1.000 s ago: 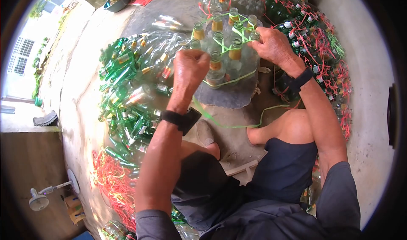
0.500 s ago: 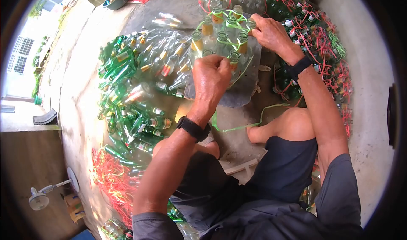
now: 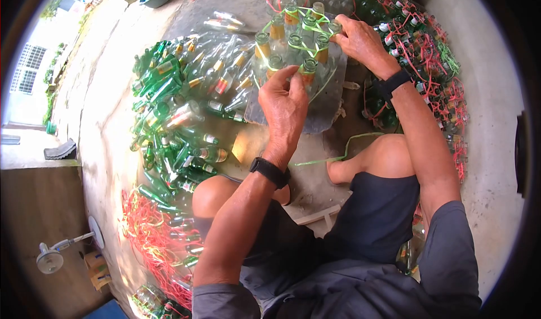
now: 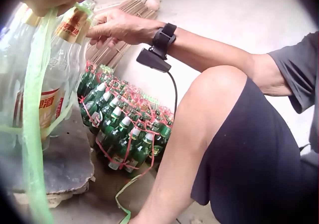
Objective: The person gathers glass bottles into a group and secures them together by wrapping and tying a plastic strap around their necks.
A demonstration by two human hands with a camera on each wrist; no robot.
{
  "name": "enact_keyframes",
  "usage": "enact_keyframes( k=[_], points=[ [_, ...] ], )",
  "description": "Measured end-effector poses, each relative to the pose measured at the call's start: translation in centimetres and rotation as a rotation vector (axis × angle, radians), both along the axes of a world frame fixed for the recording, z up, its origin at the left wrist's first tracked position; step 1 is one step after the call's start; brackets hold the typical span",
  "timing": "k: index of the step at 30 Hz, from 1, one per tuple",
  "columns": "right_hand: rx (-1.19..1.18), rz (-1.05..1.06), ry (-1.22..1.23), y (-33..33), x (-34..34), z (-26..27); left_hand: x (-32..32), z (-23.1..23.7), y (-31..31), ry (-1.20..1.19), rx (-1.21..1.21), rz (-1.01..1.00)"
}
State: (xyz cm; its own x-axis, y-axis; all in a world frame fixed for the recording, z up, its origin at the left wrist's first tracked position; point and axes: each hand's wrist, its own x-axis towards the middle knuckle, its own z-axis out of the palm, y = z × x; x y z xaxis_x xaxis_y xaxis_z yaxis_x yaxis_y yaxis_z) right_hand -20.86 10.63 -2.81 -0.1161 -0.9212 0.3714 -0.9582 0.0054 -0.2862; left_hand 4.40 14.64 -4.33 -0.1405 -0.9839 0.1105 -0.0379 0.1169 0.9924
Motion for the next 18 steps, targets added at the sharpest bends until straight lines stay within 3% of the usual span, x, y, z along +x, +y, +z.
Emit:
enact_keyframes(
  k=[10, 18],
  points=[
    [-0.004, 0.02, -0.011, 0.1, 0.0, -0.2, 0.2, -0.5, 1.8, 0.203, 0.117, 0.065],
    [-0.007, 0.021, -0.021, 0.1, 0.2, 0.0, 1.1, -0.9, 0.0, 0.166, 0.23, -0.019]
  ],
)
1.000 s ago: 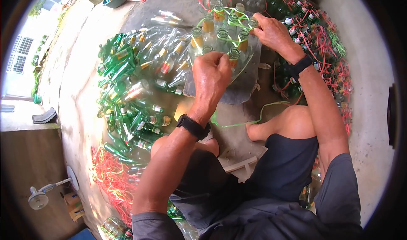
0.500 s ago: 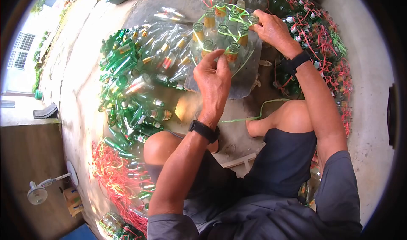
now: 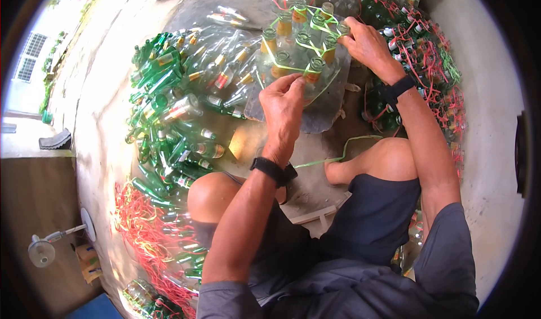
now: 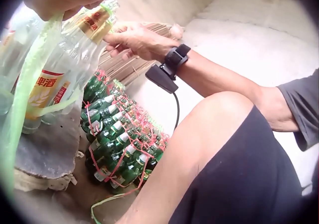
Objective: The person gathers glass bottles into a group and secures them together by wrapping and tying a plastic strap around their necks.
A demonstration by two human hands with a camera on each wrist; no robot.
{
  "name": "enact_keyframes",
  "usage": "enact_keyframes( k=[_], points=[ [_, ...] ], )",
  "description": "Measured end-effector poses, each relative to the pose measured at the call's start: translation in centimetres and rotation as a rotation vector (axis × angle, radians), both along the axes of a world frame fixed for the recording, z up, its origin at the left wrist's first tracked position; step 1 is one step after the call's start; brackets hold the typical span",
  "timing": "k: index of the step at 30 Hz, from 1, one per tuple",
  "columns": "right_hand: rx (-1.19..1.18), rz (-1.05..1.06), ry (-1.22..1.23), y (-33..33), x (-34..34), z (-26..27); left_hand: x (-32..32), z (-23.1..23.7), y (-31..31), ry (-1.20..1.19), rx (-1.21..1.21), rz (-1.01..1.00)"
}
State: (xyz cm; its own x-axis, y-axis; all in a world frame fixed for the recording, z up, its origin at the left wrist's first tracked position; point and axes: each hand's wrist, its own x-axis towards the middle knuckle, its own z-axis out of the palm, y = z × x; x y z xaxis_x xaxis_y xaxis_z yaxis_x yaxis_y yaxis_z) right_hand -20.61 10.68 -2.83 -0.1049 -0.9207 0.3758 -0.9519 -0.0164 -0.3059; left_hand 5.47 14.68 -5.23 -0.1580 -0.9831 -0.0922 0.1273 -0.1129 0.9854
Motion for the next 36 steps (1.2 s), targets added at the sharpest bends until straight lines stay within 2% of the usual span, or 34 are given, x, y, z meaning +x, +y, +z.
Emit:
enact_keyframes(
  k=[3, 8, 10, 11, 12, 15, 16, 18, 19, 22, 28, 30, 33, 36],
  points=[
    [0.023, -0.046, 0.087, 0.3, 0.3, 0.6, 0.2, 0.1, -0.8, -0.008, 0.07, -0.045],
    [-0.033, -0.044, 0.046, 1.8, 3.0, 4.2, -0.2, -0.3, -1.1, -0.048, 0.066, -0.014],
    [-0.077, 0.239, -0.184, 1.7, 4.5, 4.7, -0.4, -0.3, -1.0, -0.018, 0.045, 0.0],
    [-0.074, 0.328, -0.241, 1.7, 5.3, 4.7, -0.4, -0.5, -1.0, -0.014, 0.047, 0.0],
    [-0.072, 0.328, -0.238, 1.5, 6.0, 4.9, -0.5, -0.8, -1.2, -0.033, 0.056, 0.017],
    [0.09, 0.579, -0.217, 1.0, 7.4, 5.4, -0.8, -1.6, -1.6, -0.082, 0.032, 0.085],
    [0.092, 0.583, -0.216, 0.7, 7.5, 5.5, -1.1, -1.8, -1.6, -0.111, -0.003, 0.133],
    [0.452, 0.645, -0.183, 0.1, 7.6, 5.7, -1.3, -2.1, -1.6, -0.163, -0.022, 0.166],
    [0.535, 0.71, -0.237, -0.5, 7.3, 5.3, -1.4, -2.1, -1.6, -0.216, -0.043, 0.195],
    [0.519, 0.741, -0.33, -0.4, 7.2, 4.9, -1.5, -1.4, -1.6, -0.343, -0.009, 0.223],
    [0.67, 0.679, -0.283, -0.4, 8.1, 6.3, -1.6, -0.2, -1.4, -0.413, 0.027, 0.23],
    [0.704, 0.703, -0.379, -0.8, 8.0, 5.8, -1.8, -1.0, -1.4, -0.389, 0.045, 0.243],
    [0.715, 0.72, -0.109, -1.0, 8.3, 6.5, -2.1, -1.7, -1.4, -0.315, -0.024, 0.267],
    [0.701, 0.737, 0.004, -1.3, 9.2, 7.1, -2.2, -2.0, -1.4, -0.365, -0.039, 0.268]
  ],
)
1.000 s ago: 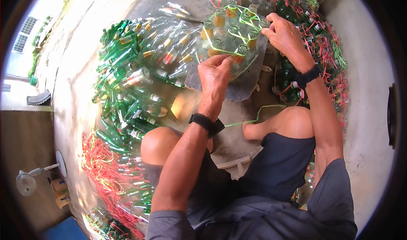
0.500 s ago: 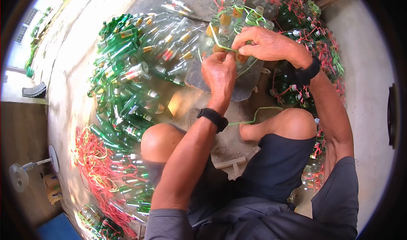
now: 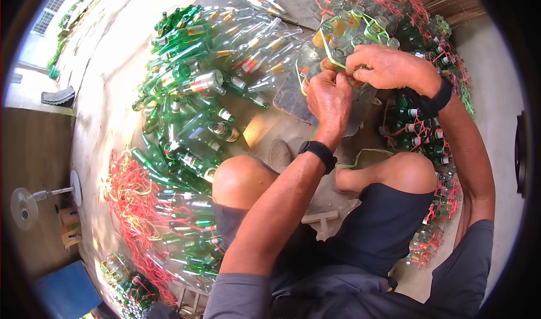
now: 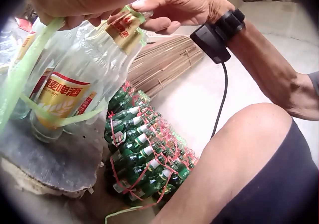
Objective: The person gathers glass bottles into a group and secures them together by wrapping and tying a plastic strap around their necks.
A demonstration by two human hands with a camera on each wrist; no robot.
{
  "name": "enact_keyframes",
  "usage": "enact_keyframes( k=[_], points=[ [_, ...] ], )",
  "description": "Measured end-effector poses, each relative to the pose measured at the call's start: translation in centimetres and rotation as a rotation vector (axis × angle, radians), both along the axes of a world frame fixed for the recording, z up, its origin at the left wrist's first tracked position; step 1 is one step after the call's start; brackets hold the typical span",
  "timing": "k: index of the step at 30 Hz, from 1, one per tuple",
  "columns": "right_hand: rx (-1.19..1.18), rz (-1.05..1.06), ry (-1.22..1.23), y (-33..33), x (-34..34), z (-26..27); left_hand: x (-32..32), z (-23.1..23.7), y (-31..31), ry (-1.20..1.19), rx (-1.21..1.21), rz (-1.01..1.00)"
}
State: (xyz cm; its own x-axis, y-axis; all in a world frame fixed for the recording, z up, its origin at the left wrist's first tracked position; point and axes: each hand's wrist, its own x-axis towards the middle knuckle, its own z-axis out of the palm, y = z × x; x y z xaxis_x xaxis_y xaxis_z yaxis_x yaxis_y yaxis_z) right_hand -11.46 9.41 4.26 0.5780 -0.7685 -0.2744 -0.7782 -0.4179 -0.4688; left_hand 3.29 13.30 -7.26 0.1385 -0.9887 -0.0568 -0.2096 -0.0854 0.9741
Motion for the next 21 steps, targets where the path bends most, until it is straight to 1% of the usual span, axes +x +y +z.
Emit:
enact_keyframes(
  k=[1, 3, 4, 6, 7, 9, 13, 16, 18, 19, 21],
  points=[
    [0.0, 0.001, 0.004, 0.2, 0.4, 0.6, 0.0, 0.1, 0.0, 0.004, 0.0, 0.001],
    [-0.328, 0.015, 0.291, 1.0, 1.3, 1.8, -0.2, 0.2, 0.2, -0.043, -0.019, 0.024],
    [-0.325, 0.014, 0.301, 1.0, 1.5, 2.0, -0.3, 0.3, 0.2, -0.033, -0.017, 0.021],
    [-0.422, 0.1, 0.437, 0.9, 1.7, 2.4, -0.1, 0.4, 0.1, -0.004, -0.004, 0.001],
    [-0.421, 0.1, 0.445, 0.9, 1.7, 2.6, -0.2, 0.5, 0.1, 0.004, -0.004, -0.001],
    [-0.495, 0.122, 0.529, 0.7, 1.6, 3.0, -0.2, 0.7, 0.1, -0.006, 0.009, 0.002],
    [-0.456, 0.122, 0.582, 0.5, 1.4, 3.3, 0.0, 1.4, 0.2, 0.02, 0.023, -0.021],
    [-0.474, 0.145, 0.541, 0.2, 0.4, 3.0, 0.0, 1.7, 0.3, 0.036, 0.032, -0.035],
    [-0.591, 0.253, 0.468, 0.0, 0.0, 2.8, 0.0, 1.8, 0.3, 0.025, 0.013, -0.062],
    [-0.589, 0.254, 0.47, -0.1, 0.0, 3.0, 0.0, 1.8, 0.3, 0.028, 0.015, -0.062],
    [-0.519, 0.205, 0.583, -0.3, 0.1, 3.6, -0.1, 2.0, 0.3, 0.033, -0.005, -0.082]
  ],
)
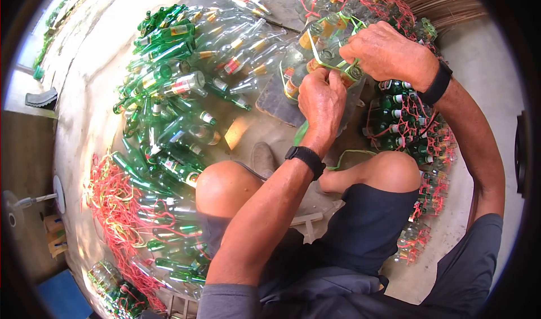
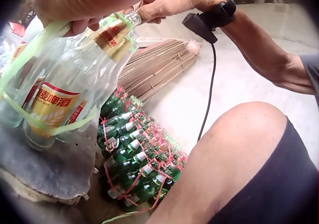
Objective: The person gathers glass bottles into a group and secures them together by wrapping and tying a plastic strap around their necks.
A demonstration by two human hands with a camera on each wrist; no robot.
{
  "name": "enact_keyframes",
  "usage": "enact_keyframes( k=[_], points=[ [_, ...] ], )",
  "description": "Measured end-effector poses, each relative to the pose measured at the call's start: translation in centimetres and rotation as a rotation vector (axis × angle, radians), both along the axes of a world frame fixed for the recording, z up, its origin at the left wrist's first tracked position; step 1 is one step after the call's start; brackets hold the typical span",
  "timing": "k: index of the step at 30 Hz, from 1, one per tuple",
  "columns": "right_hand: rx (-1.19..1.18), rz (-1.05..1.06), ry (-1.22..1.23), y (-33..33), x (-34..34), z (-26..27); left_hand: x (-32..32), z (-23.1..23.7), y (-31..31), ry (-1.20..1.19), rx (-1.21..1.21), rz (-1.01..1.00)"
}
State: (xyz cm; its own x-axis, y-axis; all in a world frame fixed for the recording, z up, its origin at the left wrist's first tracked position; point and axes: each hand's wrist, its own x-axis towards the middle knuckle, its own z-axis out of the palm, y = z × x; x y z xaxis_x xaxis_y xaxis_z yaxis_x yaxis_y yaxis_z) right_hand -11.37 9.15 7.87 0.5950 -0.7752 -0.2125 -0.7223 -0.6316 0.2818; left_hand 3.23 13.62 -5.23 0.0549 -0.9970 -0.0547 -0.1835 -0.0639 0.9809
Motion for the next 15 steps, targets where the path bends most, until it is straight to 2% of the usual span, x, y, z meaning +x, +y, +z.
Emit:
enact_keyframes(
  k=[3, 7, 9, 12, 15],
  points=[
    [-0.066, 0.026, -0.103, -0.1, -0.8, -0.2, -0.1, 0.4, 0.1, 0.011, 0.006, -0.031],
    [-0.046, -0.016, -0.056, -0.7, -1.2, 0.3, 0.0, 0.7, 0.1, 0.016, 0.041, -0.06],
    [0.04, -0.088, -0.083, -1.1, -1.6, 0.4, 0.0, 0.7, 0.1, -0.006, 0.027, -0.062],
    [-0.001, -0.106, -0.129, -1.0, -2.1, 0.6, 0.0, 0.8, 0.1, -0.004, 0.019, -0.055],
    [0.073, -0.222, -0.008, -2.0, -2.2, 1.6, -0.2, 0.8, 0.2, -0.013, 0.023, -0.046]
  ],
)
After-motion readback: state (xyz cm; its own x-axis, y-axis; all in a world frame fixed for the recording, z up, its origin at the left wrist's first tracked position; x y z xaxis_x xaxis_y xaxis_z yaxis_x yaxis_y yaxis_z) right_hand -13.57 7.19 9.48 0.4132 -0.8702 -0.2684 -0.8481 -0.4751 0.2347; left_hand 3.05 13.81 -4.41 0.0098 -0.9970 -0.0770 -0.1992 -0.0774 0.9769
